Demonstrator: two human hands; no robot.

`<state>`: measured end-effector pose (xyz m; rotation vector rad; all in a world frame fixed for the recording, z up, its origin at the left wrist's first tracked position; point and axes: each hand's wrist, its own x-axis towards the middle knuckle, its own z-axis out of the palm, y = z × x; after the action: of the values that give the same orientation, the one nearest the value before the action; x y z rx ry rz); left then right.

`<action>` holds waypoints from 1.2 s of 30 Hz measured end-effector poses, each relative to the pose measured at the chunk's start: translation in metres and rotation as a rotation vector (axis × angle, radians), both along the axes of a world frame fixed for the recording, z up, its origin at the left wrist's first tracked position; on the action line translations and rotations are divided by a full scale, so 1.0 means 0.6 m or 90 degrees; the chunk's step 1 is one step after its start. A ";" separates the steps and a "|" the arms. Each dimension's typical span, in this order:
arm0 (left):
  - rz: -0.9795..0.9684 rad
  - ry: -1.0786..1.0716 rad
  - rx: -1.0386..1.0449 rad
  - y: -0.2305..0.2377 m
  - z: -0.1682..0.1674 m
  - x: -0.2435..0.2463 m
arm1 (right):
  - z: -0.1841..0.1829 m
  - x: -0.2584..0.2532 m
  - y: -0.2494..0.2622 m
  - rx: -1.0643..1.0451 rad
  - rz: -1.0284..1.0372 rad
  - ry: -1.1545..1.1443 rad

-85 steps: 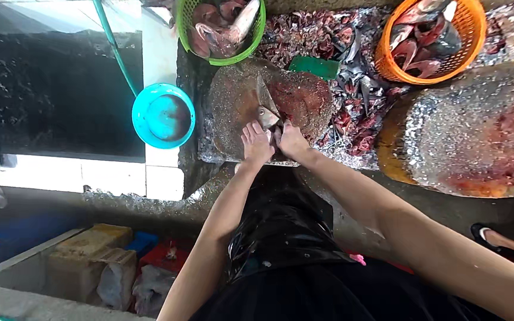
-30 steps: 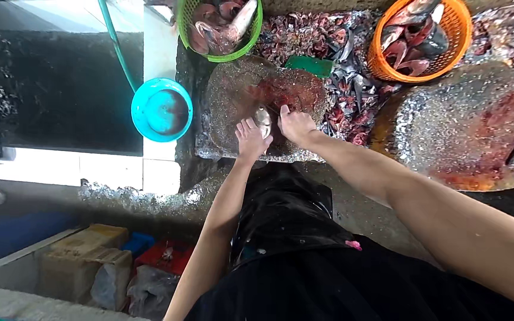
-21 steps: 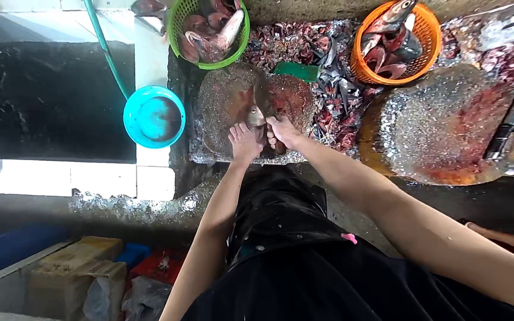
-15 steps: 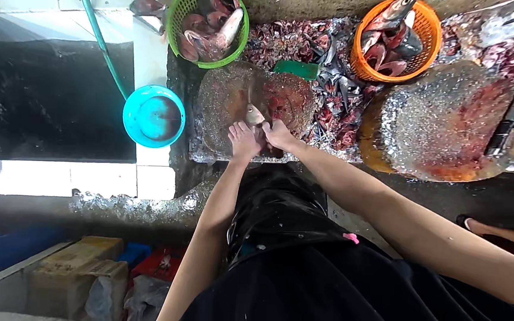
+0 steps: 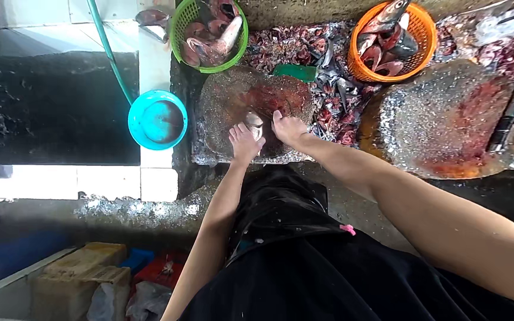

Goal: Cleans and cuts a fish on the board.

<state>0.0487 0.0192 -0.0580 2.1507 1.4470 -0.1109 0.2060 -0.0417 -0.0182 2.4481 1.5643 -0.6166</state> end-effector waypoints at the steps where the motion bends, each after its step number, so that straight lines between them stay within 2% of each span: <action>1: 0.003 -0.007 0.000 0.000 -0.001 -0.001 | 0.000 0.010 -0.004 0.006 0.008 -0.005; 3: 0.014 -0.022 0.008 0.000 0.002 -0.001 | 0.004 0.031 -0.006 0.012 -0.008 0.009; 6: 0.098 -0.073 0.022 -0.012 0.026 -0.003 | 0.012 0.041 -0.018 0.049 -0.151 0.098; 9: 0.160 -0.080 -0.044 -0.021 0.043 -0.005 | 0.020 0.017 -0.041 0.104 -0.273 0.207; 13: 0.133 -0.152 -0.071 -0.043 0.034 -0.018 | 0.002 -0.025 -0.075 0.054 -0.305 0.359; 15: 0.132 -0.190 -0.071 -0.044 0.028 -0.028 | -0.011 -0.004 -0.093 0.005 -0.262 0.353; 18: 0.159 -0.291 -0.123 -0.020 0.019 -0.057 | -0.009 0.080 -0.112 0.008 -0.246 0.275; 20: 0.202 -0.407 -0.224 -0.005 0.016 -0.076 | 0.000 0.133 -0.130 0.047 -0.340 0.219; 22: 0.262 -0.505 -0.324 0.003 0.037 -0.072 | 0.015 0.171 -0.157 0.100 -0.478 0.189; 24: 0.275 -0.573 -0.371 0.007 0.061 -0.043 | 0.006 0.193 -0.196 0.149 -0.557 0.159; 27: 0.234 -0.622 -0.447 0.003 0.128 0.056 | -0.029 0.190 -0.255 0.164 -0.582 0.156; 30: 0.086 -0.687 -0.509 -0.007 0.202 0.197 | -0.043 0.159 -0.310 0.132 -0.591 0.206; 32: -0.033 -0.737 -0.498 -0.018 0.238 0.281 | -0.061 0.137 -0.338 0.149 -0.587 0.229; 34: -0.118 -0.698 -0.420 -0.013 0.241 0.334 | -0.065 0.110 -0.349 0.163 -0.605 0.250; 36: -0.123 -0.604 -0.367 0.001 0.215 0.357 | -0.062 0.091 -0.363 0.147 -0.637 0.276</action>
<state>0.2629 0.0199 0.0713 1.4985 0.5567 0.3434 0.2604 -0.2596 -0.0552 3.3644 0.3542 -1.2071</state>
